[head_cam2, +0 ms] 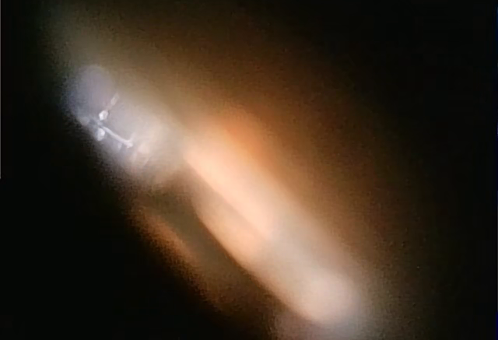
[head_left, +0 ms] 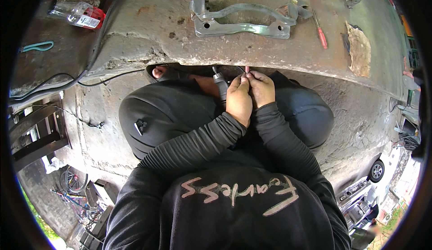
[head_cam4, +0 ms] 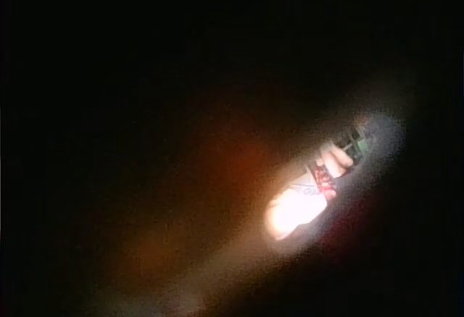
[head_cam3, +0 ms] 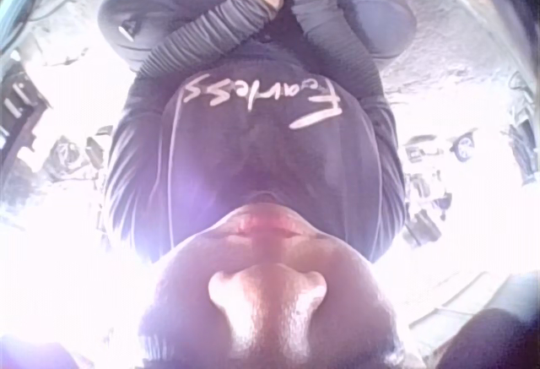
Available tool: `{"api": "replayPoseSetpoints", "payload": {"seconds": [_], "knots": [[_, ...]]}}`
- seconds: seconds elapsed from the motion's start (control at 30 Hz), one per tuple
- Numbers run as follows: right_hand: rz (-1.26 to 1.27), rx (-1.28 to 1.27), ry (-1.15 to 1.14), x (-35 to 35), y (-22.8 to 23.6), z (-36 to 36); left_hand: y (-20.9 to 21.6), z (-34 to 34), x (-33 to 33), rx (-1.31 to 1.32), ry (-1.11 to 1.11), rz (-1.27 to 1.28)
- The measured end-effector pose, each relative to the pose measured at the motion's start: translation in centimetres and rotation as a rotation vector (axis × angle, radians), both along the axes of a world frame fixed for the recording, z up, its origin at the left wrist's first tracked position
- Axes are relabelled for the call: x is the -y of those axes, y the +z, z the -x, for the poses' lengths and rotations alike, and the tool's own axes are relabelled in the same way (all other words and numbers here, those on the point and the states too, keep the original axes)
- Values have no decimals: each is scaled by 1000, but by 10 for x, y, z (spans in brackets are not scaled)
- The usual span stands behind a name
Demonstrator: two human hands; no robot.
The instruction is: The person sits on the floor and uses a rotary tool to assemble a small component. They repeatedly insert and remove a small red bit, using a screwdriver to adjust the tool's chuck, and then reinsert the bit to continue working.
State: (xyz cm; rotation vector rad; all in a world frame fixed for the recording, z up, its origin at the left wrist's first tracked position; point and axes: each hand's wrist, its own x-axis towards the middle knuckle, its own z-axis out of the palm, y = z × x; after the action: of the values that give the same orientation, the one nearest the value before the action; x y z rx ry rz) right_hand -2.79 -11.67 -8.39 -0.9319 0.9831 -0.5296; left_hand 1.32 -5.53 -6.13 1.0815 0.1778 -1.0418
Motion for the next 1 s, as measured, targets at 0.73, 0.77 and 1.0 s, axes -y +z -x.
{"api": "replayPoseSetpoints", "payload": {"seconds": [0.73, 0.77, 1.0], "knots": [[78, 72, 147, -13, 27, 19, -2, -7, -15, 7, -44, 78], [71, 38, 151, -15, 35, 22, 3, -5, -17, 33, -50, 90], [430, 185, 159, -38, 102, 42, 65, -8, -42, 552, -169, 423]]}}
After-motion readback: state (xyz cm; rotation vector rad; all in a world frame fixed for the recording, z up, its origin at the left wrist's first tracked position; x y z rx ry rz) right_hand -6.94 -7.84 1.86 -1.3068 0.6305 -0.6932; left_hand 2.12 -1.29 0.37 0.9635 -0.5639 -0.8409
